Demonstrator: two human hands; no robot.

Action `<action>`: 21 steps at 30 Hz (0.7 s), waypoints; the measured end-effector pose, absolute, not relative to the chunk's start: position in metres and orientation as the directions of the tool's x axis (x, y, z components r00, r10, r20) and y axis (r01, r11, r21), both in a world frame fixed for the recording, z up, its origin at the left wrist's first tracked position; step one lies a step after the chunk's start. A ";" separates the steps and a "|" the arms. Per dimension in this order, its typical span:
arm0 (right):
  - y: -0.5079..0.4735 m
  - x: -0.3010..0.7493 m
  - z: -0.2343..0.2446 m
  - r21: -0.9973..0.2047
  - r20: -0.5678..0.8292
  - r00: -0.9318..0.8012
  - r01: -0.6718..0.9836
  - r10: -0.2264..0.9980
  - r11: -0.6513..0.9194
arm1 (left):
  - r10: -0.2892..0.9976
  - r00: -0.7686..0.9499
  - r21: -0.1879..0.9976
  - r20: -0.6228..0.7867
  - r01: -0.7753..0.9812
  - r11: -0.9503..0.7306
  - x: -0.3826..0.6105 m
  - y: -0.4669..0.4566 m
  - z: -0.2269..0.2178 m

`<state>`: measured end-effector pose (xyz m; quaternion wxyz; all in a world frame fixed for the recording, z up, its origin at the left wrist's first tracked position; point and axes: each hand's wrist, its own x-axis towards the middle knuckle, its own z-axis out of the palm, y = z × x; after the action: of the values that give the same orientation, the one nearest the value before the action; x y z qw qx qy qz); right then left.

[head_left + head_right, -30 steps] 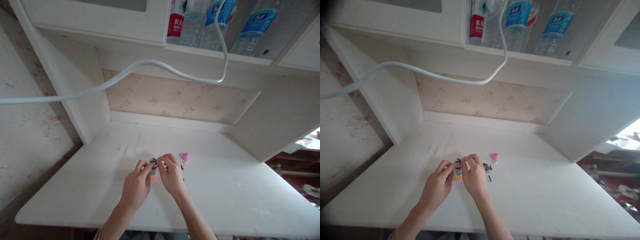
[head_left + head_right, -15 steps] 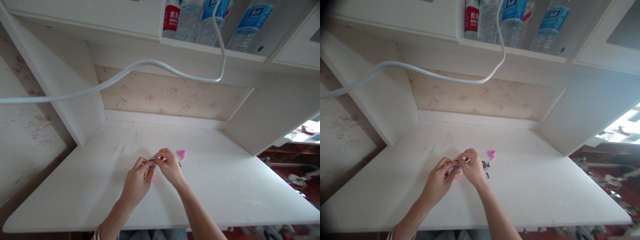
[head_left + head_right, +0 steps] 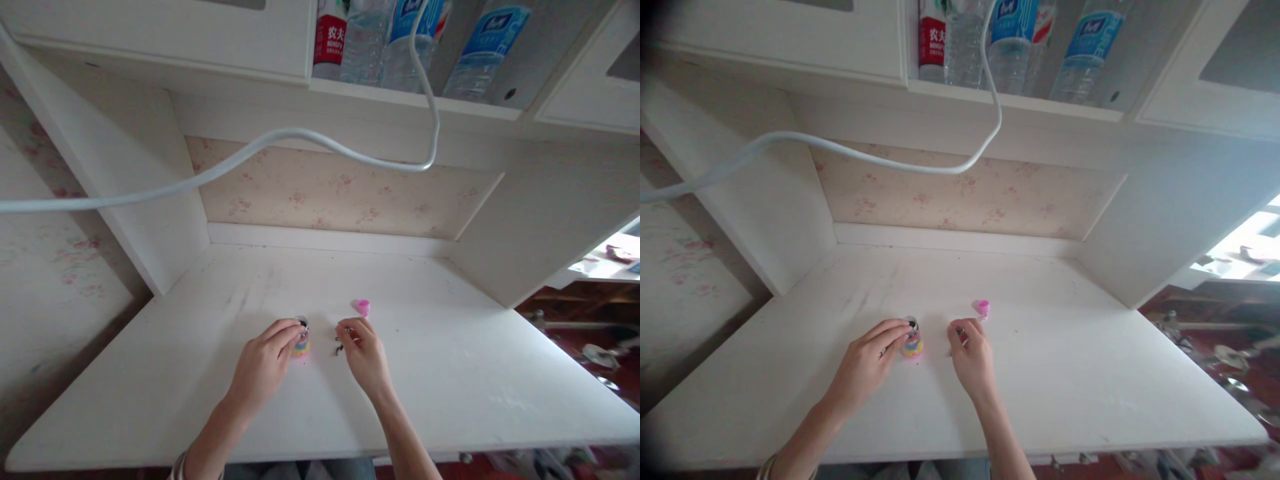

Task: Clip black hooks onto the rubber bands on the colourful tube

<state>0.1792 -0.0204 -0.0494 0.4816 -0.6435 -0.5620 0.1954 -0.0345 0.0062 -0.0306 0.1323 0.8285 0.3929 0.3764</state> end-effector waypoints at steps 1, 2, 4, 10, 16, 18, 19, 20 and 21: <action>-0.027 0.189 -0.057 -0.779 0.289 0.318 0.626 0.903 0.028 | 0.740 0.425 0.499 0.522 0.552 -0.668 -0.035 0.007 -0.030; -0.033 0.199 -0.065 -0.708 0.276 0.347 0.704 0.896 -0.054 | 0.728 0.441 0.480 0.525 0.553 -0.681 -0.035 0.008 -0.029; -0.045 0.215 -0.080 -0.580 0.231 0.364 0.796 0.902 -0.173 | 0.703 0.483 0.441 0.523 0.552 -0.707 -0.036 0.008 -0.027; -0.059 0.224 -0.098 -0.427 0.193 0.295 0.884 0.936 -0.191 | 0.672 0.534 0.336 0.513 0.596 -0.729 -0.035 0.008 -0.024; -0.052 0.212 -0.099 -0.460 0.200 0.293 0.871 0.935 -0.175 | 0.678 0.479 0.311 0.558 0.637 -0.705 -0.037 0.008 -0.029; -0.052 0.207 -0.099 -0.474 0.220 0.249 0.873 0.943 -0.120 | 0.666 0.483 0.311 0.568 0.623 -0.718 -0.038 0.007 -0.032; -0.053 0.204 -0.098 -0.466 0.228 0.216 0.881 0.949 -0.089 | 0.664 0.482 0.313 0.571 0.619 -0.720 -0.039 0.007 -0.033; -0.054 0.200 -0.097 -0.448 0.234 0.182 0.892 0.955 -0.060 | 0.665 0.480 0.317 0.573 0.618 -0.719 -0.039 0.007 -0.034; -0.055 0.196 -0.096 -0.424 0.238 0.150 0.905 0.960 -0.036 | 0.667 0.477 0.320 0.572 0.619 -0.717 -0.038 0.006 -0.035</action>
<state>0.1960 -0.0552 -0.0958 0.2449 -0.7176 -0.6496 0.0558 -0.0383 0.0063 -0.0347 0.0343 0.8587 0.3743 0.3483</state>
